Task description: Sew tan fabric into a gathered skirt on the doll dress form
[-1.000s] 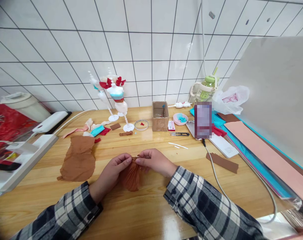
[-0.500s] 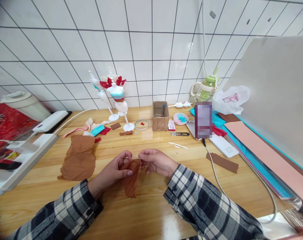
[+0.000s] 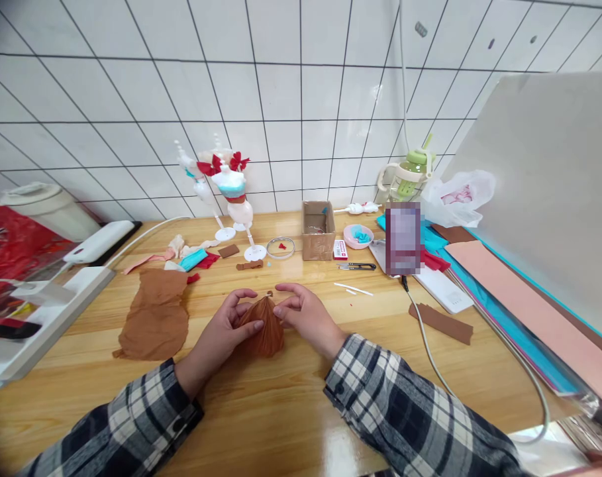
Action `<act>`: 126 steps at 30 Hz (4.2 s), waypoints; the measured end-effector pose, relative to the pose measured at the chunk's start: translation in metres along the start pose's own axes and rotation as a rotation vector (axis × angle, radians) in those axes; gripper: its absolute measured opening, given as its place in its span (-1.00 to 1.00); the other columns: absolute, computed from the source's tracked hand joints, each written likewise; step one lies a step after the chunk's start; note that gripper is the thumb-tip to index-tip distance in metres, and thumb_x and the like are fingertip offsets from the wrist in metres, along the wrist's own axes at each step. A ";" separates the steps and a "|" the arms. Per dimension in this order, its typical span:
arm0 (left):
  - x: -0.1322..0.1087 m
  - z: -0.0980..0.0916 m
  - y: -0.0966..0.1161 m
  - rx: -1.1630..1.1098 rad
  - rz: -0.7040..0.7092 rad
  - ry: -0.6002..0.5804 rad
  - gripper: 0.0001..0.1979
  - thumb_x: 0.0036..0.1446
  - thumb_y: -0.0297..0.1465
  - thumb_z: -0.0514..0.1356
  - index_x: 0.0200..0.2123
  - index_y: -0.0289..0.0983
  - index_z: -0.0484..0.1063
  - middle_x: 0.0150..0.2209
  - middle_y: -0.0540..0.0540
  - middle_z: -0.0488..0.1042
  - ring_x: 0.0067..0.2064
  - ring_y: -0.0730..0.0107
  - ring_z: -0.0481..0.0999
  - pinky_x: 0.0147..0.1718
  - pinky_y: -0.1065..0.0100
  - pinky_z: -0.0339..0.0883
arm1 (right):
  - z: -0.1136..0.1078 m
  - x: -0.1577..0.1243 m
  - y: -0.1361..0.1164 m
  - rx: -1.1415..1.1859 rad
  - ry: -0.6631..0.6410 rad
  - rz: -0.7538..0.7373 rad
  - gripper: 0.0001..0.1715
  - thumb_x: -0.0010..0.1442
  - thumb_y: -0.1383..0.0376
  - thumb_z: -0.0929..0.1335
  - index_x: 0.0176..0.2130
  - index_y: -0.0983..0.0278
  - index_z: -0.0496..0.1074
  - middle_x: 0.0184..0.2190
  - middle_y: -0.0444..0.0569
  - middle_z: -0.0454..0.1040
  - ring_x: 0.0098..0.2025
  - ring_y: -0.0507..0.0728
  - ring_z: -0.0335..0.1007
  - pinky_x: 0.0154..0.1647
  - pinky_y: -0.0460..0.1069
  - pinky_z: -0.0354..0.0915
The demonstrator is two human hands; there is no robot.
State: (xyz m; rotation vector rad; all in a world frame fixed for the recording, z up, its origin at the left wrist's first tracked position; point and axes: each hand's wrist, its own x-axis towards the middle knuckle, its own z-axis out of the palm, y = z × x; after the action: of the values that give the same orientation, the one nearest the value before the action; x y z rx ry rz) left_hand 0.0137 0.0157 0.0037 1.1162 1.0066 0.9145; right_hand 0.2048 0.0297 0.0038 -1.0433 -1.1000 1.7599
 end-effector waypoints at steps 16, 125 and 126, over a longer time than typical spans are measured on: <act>0.010 -0.005 0.005 -0.230 -0.185 -0.017 -0.76 -0.10 -0.30 0.40 -0.44 -0.33 0.47 -0.46 0.00 0.46 -0.40 0.49 0.40 -0.35 0.46 0.27 | 0.005 -0.005 -0.002 -0.033 -0.145 -0.016 -0.41 0.03 0.12 0.46 0.00 0.24 0.31 -0.47 -0.22 0.33 -0.45 -0.03 0.23 -0.41 -0.10 0.11; -0.002 -0.005 0.005 -0.351 -0.152 -0.110 -0.75 -0.04 -0.28 0.36 -0.31 -0.27 0.46 -0.35 -0.03 0.49 -0.27 0.41 0.45 -0.25 0.40 0.29 | -0.004 0.001 -0.006 0.172 -0.100 0.064 -0.64 -0.17 0.22 0.57 -0.33 0.29 0.54 -0.38 -0.11 0.54 -0.35 0.00 0.40 -0.27 -0.09 0.24; -0.003 -0.005 0.005 -0.391 -0.158 -0.130 -0.72 -0.04 -0.27 0.36 -0.27 -0.26 0.46 -0.32 -0.05 0.49 -0.23 0.38 0.46 -0.22 0.38 0.30 | -0.004 0.000 -0.006 0.188 -0.102 0.059 -0.64 -0.17 0.22 0.57 -0.32 0.29 0.53 -0.38 -0.11 0.54 -0.35 0.00 0.40 -0.28 -0.09 0.24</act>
State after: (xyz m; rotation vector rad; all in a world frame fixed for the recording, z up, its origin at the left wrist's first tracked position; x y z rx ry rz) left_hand 0.0081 0.0156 0.0086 0.7454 0.7566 0.8543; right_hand 0.2092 0.0328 0.0081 -0.8880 -0.9511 1.9409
